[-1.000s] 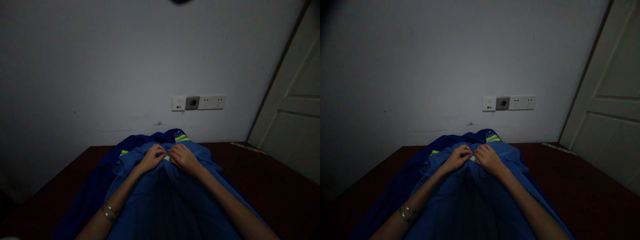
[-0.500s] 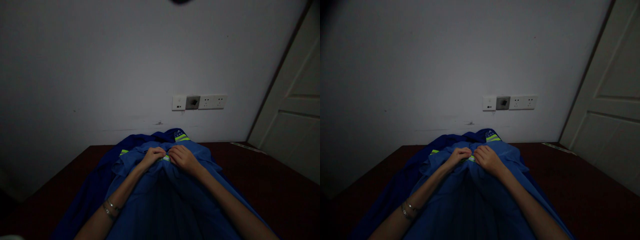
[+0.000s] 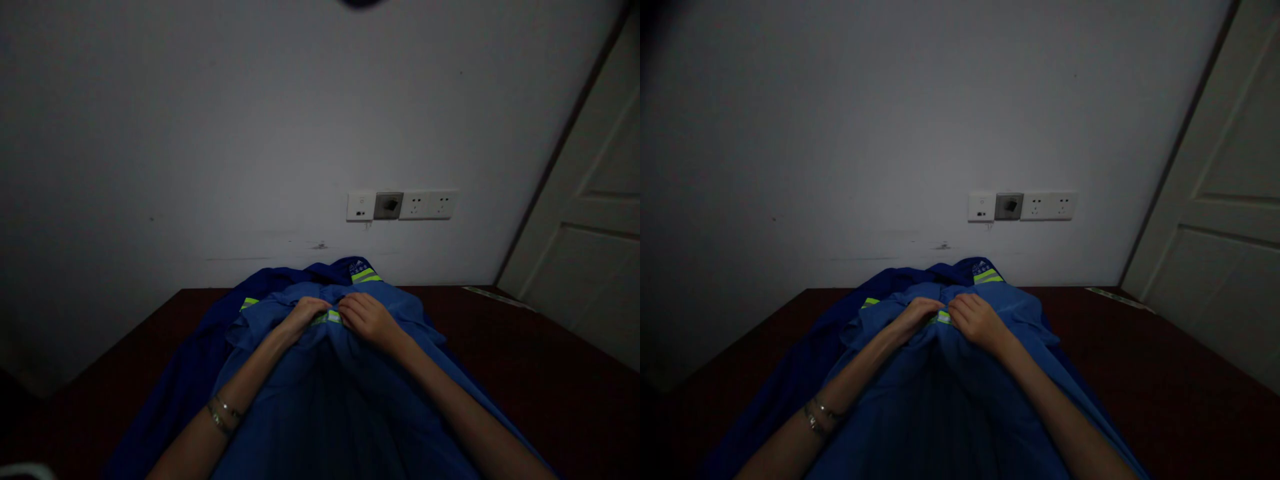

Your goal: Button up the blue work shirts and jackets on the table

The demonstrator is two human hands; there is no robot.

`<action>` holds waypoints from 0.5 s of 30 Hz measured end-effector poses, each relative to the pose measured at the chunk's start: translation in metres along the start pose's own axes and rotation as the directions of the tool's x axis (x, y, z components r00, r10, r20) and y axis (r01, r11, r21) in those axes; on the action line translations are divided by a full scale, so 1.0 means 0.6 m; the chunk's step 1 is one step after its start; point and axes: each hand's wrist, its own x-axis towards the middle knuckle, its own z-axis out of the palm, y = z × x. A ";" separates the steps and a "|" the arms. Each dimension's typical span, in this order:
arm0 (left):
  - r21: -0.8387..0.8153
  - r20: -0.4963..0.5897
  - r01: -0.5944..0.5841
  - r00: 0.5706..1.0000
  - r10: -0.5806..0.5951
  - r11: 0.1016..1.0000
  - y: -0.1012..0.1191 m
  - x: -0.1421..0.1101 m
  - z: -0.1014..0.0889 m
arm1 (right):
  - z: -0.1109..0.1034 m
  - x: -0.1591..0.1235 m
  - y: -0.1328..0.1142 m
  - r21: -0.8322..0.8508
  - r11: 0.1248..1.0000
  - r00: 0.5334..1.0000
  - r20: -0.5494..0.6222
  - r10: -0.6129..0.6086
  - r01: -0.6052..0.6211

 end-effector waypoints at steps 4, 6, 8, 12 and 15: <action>-0.030 0.023 -0.048 0.999 0.049 0.998 0.019 -0.004 -0.008 | 0.003 -0.010 0.010 -0.006 1.000 1.000 -0.013 0.012 -0.012; 0.007 0.048 -0.134 0.990 0.134 0.991 0.027 -0.006 -0.011 | 0.006 -0.013 0.011 -0.008 1.000 1.000 -0.013 0.007 -0.007; 0.079 0.093 -0.221 0.973 0.214 0.972 0.031 -0.007 -0.012 | 0.008 -0.016 0.011 -0.013 1.000 1.000 -0.012 -0.003 0.003; 0.166 0.146 -0.273 0.957 0.251 0.948 0.028 -0.007 -0.012 | 0.009 -0.018 0.009 -0.019 1.000 1.000 -0.005 -0.019 0.018; 0.160 0.144 -0.246 0.964 0.224 0.956 0.021 -0.005 -0.011 | 0.008 -0.017 0.008 -0.020 1.000 1.000 0.001 -0.013 0.013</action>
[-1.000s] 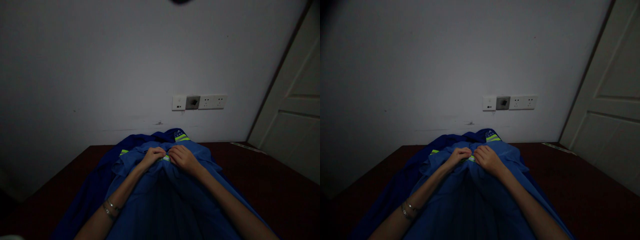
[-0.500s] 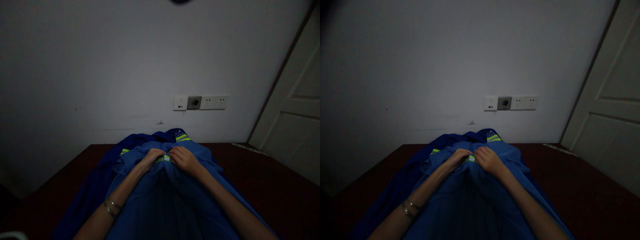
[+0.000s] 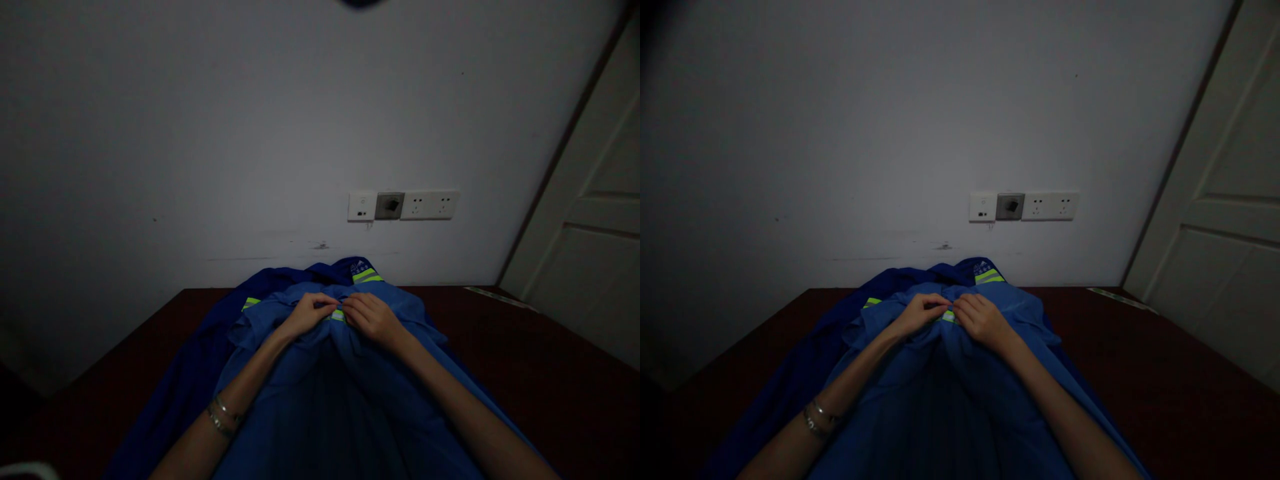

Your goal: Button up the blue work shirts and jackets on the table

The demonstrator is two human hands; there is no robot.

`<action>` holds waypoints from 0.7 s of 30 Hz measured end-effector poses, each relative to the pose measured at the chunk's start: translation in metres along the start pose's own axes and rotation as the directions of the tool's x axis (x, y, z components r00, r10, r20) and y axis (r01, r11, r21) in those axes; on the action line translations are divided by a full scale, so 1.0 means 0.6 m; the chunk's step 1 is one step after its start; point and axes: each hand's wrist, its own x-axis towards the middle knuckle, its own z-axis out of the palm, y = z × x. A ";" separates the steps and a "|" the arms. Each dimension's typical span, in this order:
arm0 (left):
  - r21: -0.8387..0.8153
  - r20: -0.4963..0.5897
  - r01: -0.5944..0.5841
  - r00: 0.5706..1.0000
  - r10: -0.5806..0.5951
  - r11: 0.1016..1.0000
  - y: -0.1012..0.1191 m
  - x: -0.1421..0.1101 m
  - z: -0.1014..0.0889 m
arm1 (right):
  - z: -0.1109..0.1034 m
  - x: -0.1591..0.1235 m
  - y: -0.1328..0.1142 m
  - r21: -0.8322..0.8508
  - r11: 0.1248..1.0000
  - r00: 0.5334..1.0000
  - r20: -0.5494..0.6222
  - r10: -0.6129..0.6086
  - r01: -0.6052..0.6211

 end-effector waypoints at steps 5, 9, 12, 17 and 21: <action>0.006 -0.028 0.029 0.999 -0.029 1.000 -0.006 0.000 0.009 | -0.001 0.000 0.000 -0.021 1.000 1.000 0.012 -0.006 0.006; 0.048 -0.026 0.020 0.999 -0.019 0.999 -0.007 -0.002 0.015 | 0.000 -0.001 0.001 -0.029 0.999 1.000 0.006 -0.020 0.020; 0.045 -0.030 0.025 0.999 -0.023 0.999 -0.009 -0.001 0.017 | 0.001 -0.003 0.003 -0.029 0.999 1.000 0.015 -0.018 0.018; 0.039 -0.118 0.034 0.993 -0.029 0.999 -0.001 0.003 0.002 | -0.001 -0.004 0.013 -0.055 0.998 0.998 0.044 0.046 -0.044; 0.146 -0.176 0.061 0.984 -0.035 0.987 0.032 0.001 -0.029 | -0.002 -0.004 0.021 -0.095 0.983 0.984 0.067 0.164 -0.157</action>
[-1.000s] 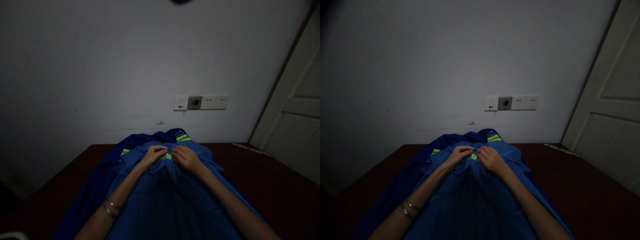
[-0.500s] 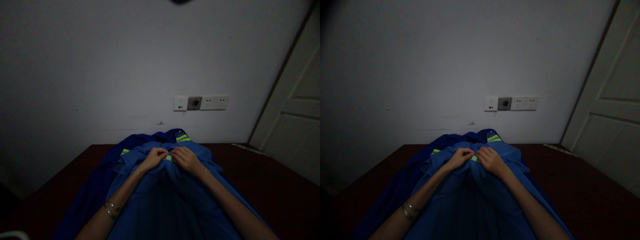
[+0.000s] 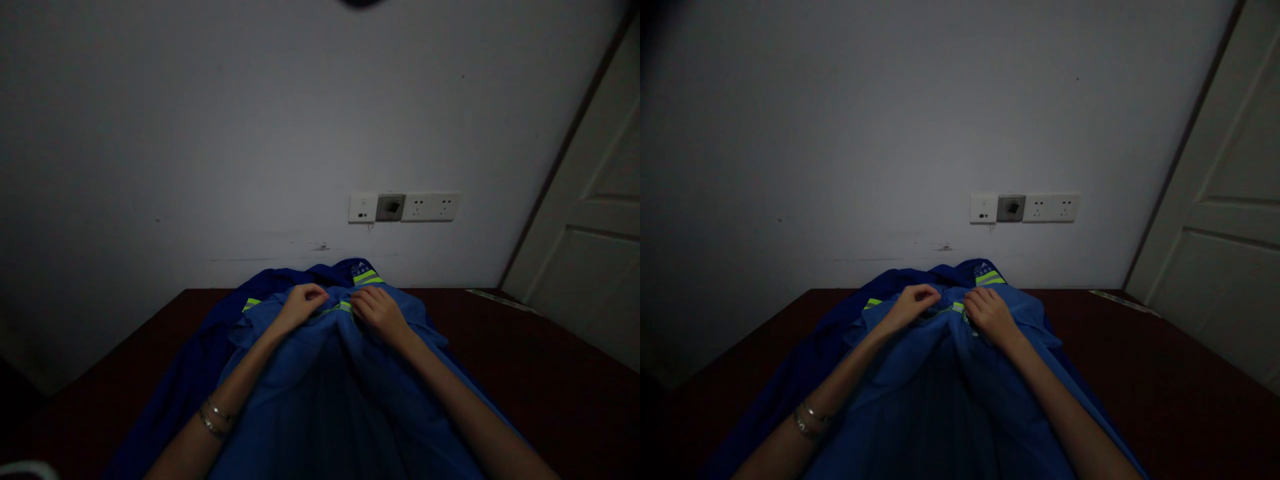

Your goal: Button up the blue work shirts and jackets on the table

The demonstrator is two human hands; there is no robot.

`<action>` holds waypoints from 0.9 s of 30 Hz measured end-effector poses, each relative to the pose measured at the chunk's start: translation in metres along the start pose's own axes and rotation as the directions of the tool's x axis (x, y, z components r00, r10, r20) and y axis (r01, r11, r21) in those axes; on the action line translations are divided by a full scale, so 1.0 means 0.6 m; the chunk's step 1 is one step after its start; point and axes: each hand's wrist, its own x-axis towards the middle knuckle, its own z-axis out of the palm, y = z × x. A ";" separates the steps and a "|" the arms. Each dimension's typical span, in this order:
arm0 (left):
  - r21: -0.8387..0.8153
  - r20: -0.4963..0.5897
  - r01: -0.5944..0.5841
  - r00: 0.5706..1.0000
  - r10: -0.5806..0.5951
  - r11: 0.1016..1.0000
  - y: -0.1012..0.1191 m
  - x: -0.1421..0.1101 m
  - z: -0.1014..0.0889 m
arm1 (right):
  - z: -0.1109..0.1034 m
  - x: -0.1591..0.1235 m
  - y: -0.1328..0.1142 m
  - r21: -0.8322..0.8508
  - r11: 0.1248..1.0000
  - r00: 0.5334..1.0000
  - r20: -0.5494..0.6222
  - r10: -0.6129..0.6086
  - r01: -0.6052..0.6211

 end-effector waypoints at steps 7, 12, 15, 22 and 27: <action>0.198 0.318 0.100 0.935 -0.160 0.975 0.066 -0.040 -0.035 | 0.015 0.013 0.008 -0.057 0.989 0.987 0.082 0.141 -0.136; 0.573 0.471 -0.137 0.862 -0.188 0.808 0.067 -0.099 0.006 | 0.036 0.038 0.019 -0.095 0.988 0.983 0.131 0.132 -0.120; 0.759 0.402 -0.211 0.896 -0.189 0.616 0.055 -0.131 0.037 | 0.047 0.045 0.028 -0.090 0.990 0.968 0.216 0.127 -0.110; 0.838 0.381 -0.201 0.882 -0.279 0.507 0.030 -0.181 0.072 | 0.018 0.042 0.030 -0.029 0.987 0.916 0.369 0.157 -0.157; 0.840 0.354 -0.188 0.900 -0.253 0.509 0.021 -0.190 0.072 | -0.032 0.040 -0.009 0.040 0.984 0.920 0.363 0.150 -0.176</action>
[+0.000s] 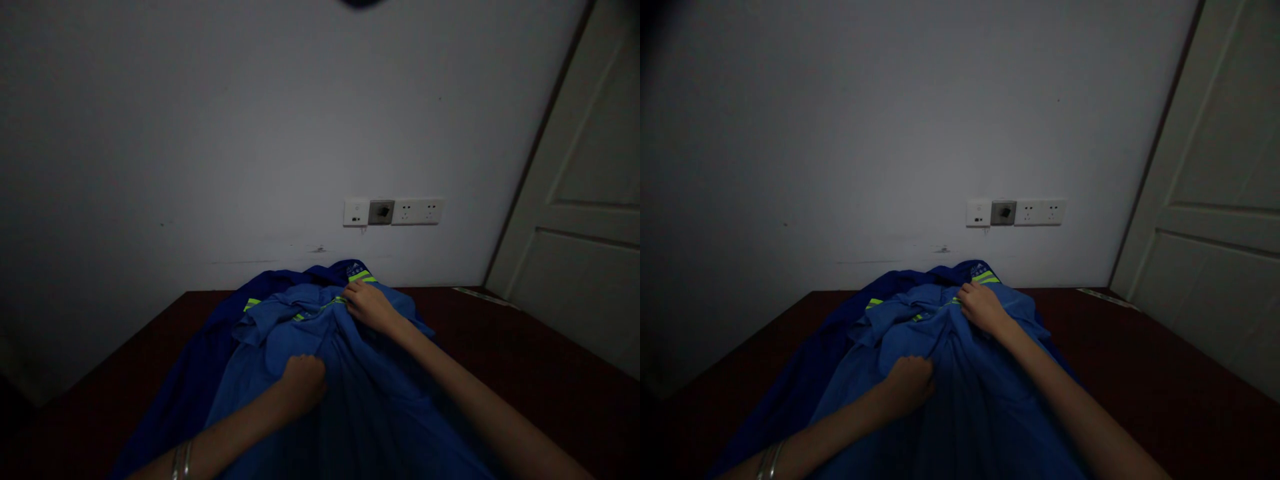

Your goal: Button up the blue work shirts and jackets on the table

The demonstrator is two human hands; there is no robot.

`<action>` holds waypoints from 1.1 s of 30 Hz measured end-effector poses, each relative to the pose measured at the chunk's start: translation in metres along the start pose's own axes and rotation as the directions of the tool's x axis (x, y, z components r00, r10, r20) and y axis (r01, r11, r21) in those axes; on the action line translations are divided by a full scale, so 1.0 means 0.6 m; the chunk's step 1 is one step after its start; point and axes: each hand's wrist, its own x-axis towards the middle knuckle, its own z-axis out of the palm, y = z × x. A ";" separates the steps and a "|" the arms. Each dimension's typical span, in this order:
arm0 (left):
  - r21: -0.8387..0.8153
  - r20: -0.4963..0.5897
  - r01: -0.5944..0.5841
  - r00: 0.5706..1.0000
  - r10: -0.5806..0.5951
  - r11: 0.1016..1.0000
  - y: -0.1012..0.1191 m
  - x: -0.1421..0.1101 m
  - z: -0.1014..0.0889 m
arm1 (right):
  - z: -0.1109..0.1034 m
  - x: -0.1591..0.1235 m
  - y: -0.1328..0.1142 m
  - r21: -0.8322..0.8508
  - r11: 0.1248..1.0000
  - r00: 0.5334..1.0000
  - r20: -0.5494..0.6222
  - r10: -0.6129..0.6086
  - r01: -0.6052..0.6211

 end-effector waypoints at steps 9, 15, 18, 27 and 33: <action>0.017 -0.030 -0.014 0.999 0.015 1.000 -0.007 -0.013 -0.004 | -0.016 -0.039 -0.043 0.167 0.986 1.000 -0.006 -0.019 0.019; -0.017 -0.111 0.030 0.993 -0.031 0.999 -0.002 -0.047 -0.038 | -0.019 -0.058 -0.054 0.289 0.953 0.995 -0.002 -0.099 0.095; -0.042 -0.142 0.028 0.989 -0.034 0.999 0.001 -0.065 -0.054 | -0.023 -0.068 -0.060 0.350 0.921 0.984 -0.016 -0.175 0.169; -0.147 -0.215 -0.013 0.976 -0.019 0.989 0.011 -0.080 -0.076 | -0.018 -0.075 -0.075 0.273 0.916 0.955 -0.097 -0.279 0.296; -0.200 -0.237 -0.102 0.970 0.053 0.974 0.017 -0.080 -0.078 | -0.008 -0.069 -0.076 0.142 0.923 0.925 -0.186 -0.330 0.358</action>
